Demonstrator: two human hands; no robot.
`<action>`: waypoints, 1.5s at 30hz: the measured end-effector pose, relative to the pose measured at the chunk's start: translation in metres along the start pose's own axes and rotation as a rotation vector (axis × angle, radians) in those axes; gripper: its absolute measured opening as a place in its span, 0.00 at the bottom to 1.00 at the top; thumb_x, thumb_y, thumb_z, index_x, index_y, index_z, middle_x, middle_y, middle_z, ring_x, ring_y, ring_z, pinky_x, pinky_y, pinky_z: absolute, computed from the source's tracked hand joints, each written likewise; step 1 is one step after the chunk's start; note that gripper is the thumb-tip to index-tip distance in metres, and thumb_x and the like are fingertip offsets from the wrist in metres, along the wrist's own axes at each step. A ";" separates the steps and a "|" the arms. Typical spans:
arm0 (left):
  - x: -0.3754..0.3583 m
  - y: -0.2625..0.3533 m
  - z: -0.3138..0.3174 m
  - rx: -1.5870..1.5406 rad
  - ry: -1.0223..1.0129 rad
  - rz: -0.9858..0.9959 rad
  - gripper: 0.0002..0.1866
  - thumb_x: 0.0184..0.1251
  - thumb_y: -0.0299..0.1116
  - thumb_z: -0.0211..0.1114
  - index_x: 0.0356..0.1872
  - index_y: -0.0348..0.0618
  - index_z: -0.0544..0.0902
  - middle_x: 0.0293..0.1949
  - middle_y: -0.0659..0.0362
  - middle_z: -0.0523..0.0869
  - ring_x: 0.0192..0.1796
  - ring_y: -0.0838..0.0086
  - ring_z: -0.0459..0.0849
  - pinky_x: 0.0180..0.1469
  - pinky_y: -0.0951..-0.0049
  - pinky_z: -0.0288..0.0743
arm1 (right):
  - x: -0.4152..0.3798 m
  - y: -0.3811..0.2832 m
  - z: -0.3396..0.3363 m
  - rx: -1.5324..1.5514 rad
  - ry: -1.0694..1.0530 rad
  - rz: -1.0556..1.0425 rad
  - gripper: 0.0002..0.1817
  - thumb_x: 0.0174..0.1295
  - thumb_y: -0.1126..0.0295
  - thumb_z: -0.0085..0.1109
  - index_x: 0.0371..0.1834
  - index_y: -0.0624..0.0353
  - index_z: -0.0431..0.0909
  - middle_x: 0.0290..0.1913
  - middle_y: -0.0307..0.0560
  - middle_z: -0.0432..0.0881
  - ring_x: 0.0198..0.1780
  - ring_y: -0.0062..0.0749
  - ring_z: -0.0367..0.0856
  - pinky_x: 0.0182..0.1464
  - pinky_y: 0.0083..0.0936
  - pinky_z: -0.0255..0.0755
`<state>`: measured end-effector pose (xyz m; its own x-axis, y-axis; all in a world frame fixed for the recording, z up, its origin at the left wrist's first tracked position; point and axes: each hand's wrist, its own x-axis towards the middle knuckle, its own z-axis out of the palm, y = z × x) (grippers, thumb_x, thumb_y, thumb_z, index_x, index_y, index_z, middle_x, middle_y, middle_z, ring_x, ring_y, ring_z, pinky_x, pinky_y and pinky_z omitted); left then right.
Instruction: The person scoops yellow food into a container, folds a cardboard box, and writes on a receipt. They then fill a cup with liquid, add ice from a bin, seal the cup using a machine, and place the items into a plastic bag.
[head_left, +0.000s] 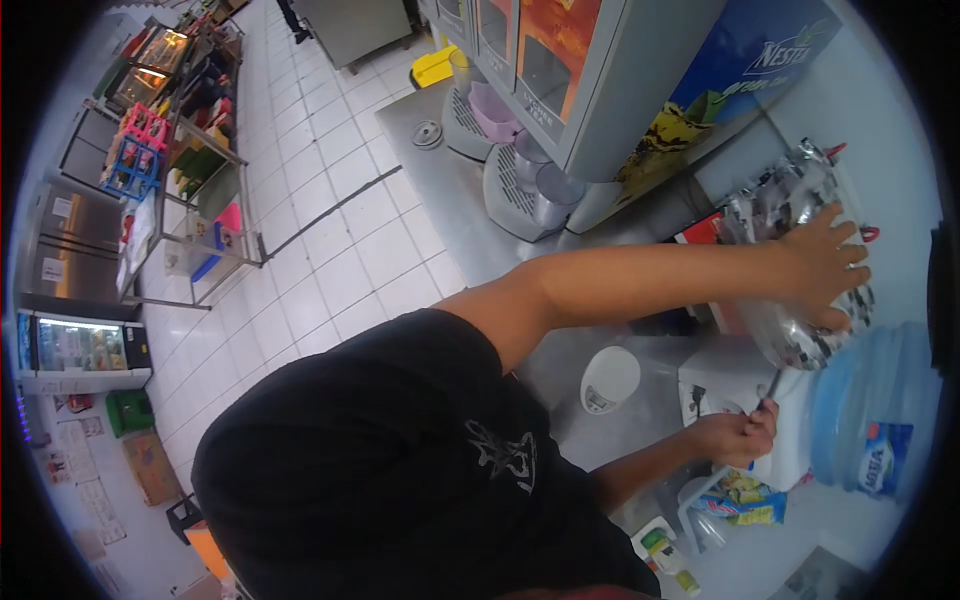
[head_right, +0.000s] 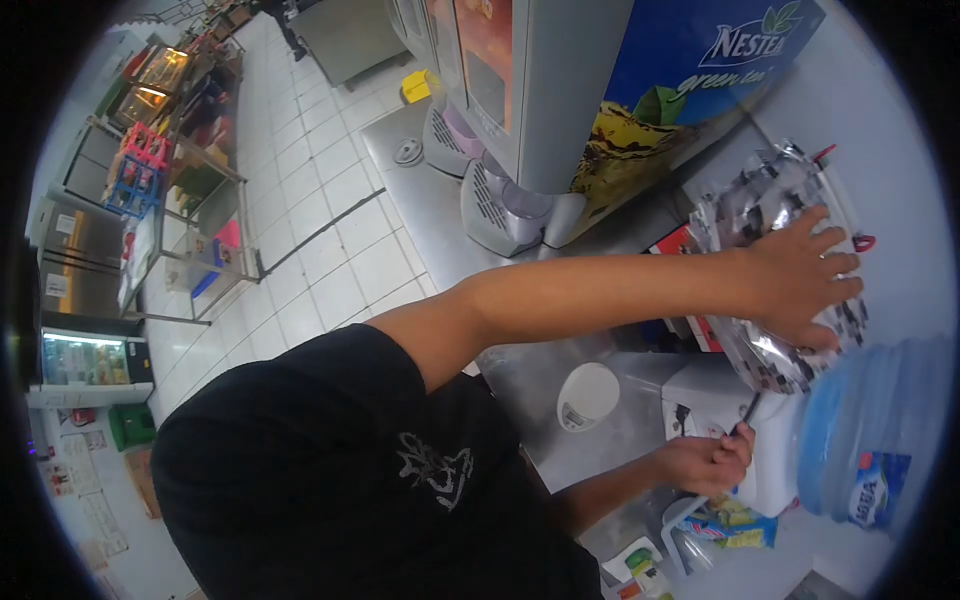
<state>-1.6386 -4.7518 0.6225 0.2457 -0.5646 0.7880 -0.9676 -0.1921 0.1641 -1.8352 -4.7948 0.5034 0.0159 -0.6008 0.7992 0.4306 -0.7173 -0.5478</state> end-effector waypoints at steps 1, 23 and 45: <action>0.000 0.001 -0.002 -0.012 -0.004 0.000 0.39 0.69 0.65 0.49 0.71 0.45 0.70 0.73 0.50 0.68 0.77 0.52 0.58 0.76 0.42 0.39 | 0.000 0.002 -0.003 0.045 -0.027 -0.014 0.24 0.80 0.58 0.38 0.23 0.59 0.61 0.29 0.50 0.71 0.43 0.52 0.78 0.53 0.45 0.71; -0.283 0.004 0.100 -1.229 -0.289 -1.605 0.24 0.71 0.43 0.59 0.65 0.47 0.72 0.60 0.57 0.80 0.57 0.68 0.78 0.60 0.54 0.69 | 0.353 0.122 0.135 -0.582 -0.663 0.177 0.19 0.77 0.60 0.43 0.61 0.62 0.69 0.56 0.61 0.75 0.59 0.48 0.76 0.64 0.36 0.68; -0.328 0.038 0.067 -1.667 -0.035 -1.726 0.12 0.66 0.39 0.58 0.48 0.54 0.71 0.50 0.63 0.76 0.48 0.72 0.79 0.48 0.65 0.69 | -0.193 -0.002 -0.093 0.161 -0.206 1.377 0.13 0.76 0.63 0.47 0.45 0.62 0.76 0.37 0.46 0.82 0.32 0.27 0.80 0.32 0.22 0.71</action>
<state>-1.7517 -4.6274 0.3308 0.5296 -0.6715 -0.5183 0.8102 0.2195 0.5435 -1.9227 -4.7105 0.3271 0.6292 -0.7080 -0.3206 0.0582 0.4543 -0.8889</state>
